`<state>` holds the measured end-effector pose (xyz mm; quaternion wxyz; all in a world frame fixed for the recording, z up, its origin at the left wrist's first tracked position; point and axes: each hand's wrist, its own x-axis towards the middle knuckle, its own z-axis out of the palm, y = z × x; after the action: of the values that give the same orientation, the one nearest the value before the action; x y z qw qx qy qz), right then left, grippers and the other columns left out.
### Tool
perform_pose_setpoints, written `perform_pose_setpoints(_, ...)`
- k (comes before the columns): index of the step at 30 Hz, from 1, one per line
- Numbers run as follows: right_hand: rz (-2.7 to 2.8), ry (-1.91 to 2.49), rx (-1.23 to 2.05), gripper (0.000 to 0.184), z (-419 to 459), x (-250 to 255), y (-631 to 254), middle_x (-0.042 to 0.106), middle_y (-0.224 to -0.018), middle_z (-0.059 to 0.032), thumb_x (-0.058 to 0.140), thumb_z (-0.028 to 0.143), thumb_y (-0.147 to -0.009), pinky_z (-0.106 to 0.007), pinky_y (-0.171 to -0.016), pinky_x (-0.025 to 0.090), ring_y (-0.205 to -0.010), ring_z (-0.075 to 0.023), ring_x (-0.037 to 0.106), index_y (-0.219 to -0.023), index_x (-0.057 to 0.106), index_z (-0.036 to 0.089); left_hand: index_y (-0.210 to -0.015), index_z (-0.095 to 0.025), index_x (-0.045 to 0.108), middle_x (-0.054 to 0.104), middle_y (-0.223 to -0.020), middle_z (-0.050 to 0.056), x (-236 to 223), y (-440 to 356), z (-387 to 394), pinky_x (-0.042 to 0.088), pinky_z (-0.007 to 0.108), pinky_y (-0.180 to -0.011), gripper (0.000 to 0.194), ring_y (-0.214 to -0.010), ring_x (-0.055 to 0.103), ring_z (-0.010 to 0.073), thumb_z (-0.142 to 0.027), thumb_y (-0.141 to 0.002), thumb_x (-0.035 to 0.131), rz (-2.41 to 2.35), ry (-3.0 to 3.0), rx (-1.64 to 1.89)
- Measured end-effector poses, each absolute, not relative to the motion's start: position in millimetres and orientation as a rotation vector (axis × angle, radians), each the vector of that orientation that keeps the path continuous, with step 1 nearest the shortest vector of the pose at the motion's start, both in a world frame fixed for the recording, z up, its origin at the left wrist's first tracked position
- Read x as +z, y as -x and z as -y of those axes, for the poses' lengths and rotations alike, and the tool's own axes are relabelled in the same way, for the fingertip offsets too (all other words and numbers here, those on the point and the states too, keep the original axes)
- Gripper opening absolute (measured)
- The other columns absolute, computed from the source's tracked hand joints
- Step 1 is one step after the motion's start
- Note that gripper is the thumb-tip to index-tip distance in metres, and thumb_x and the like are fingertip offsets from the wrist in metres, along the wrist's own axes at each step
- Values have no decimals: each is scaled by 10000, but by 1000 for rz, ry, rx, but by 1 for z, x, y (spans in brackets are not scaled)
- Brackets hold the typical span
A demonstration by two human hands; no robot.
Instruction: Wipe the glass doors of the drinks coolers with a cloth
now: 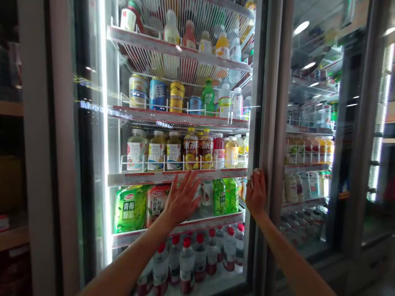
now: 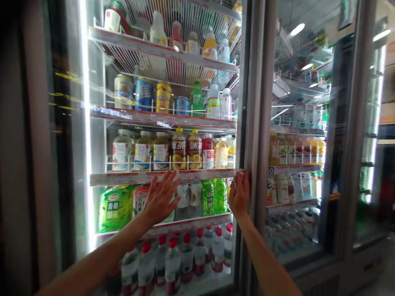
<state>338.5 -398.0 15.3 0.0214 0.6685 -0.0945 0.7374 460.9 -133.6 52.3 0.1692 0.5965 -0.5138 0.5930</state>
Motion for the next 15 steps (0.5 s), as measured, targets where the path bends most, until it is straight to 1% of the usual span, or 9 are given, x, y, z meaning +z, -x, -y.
perform_pose_setpoints(2, 350, -1984, 2400, 529, 386, 45, -348, 242, -1466, -132, 356, 218, -890, -528, -1059, 294, -1351, -249, 230, -1405, 241, 189, -1353, -167, 317, 357, -1406, 134, 59, -462, 132, 100, 483, -1112, 560, -1355, 206, 238, -332, -840, 469, 1412, -1703, 1691)
perform_pose_setpoints(4, 237, -1991, 2363, 543, 362, 62, -360, 199, -1481, -130, 335, 204, -888, -531, -1055, 294, -1363, -253, 194, -1415, 207, 178, -1370, -175, 281, 346, -1412, 132, 63, -465, 129, 100, 481, -1113, 577, -1357, 202, 232, -325, -843, 463, 1394, -1714, 1694)
perform_pose_setpoints(8, -341, -2174, 1781, 597, 322, 64, -373, 195, -1492, -57, 365, 190, -856, -438, -1048, 346, -1355, -230, 225, -1423, 183, 235, -1379, -195, 257, 371, -1399, 125, 67, -477, 114, 100, 479, -1113, 586, -1349, 222, 230, -326, -848, 465, 1339, -1733, 1720)
perform_pose_setpoints(9, -352, -2159, 1764, 596, 320, 67, -374, 201, -1491, -49, 366, 188, -853, -435, -1046, 348, -1351, -229, 238, -1421, 192, 244, -1380, -198, 254, 372, -1399, 125, 69, -481, 109, 101, 482, -1111, 588, -1348, 224, 232, -329, -848, 466, 1312, -1740, 1731)
perform_pose_setpoints(10, -276, -2114, 1865, 591, 321, 72, -375, 202, -1491, -53, 362, 184, -853, -450, -1044, 342, -1349, -234, 241, -1418, 200, 244, -1383, -200, 247, 365, -1403, 127, 72, -484, 104, 101, 485, -1109, 594, -1349, 222, 234, -336, -848, 467, 1282, -1747, 1744)
perform_pose_setpoints(12, 29, -1950, 2230, 581, 323, 84, -377, 180, -1494, -77, 347, 171, -859, -512, -1040, 315, -1356, -257, 217, -1418, 201, 229, -1389, -204, 229, 343, -1414, 133, 78, -491, 94, 102, 491, -1106, 609, -1351, 216, 236, -343, -847, 469, 1218, -1762, 1767)
perform_pose_setpoints(13, 140, -1880, 2354, 583, 323, 89, -379, 164, -1496, -85, 344, 166, -859, -535, -1038, 304, -1361, -266, 199, -1419, 194, 223, -1391, -202, 222, 335, -1418, 138, 81, -494, 90, 103, 494, -1105, 616, -1352, 214, 238, -343, -846, 470, 1192, -1767, 1779)
perform_pose_setpoints(14, 162, -1871, 2380, 590, 320, 93, -382, 151, -1499, -85, 349, 163, -857, -539, -1039, 299, -1365, -267, 184, -1421, 186, 224, -1392, -197, 219, 332, -1418, 144, 85, -496, 87, 104, 497, -1103, 619, -1353, 213, 240, -340, -845, 471, 1172, -1770, 1792)
perform_pose_setpoints(15, 78, -1934, 2292, 604, 317, 95, -384, 145, -1501, -80, 360, 162, -852, -527, -1043, 300, -1367, -261, 179, -1423, 174, 230, -1392, -192, 221, 333, -1416, 149, 89, -498, 85, 107, 500, -1101, 620, -1352, 215, 243, -337, -844, 473, 1160, -1769, 1805)
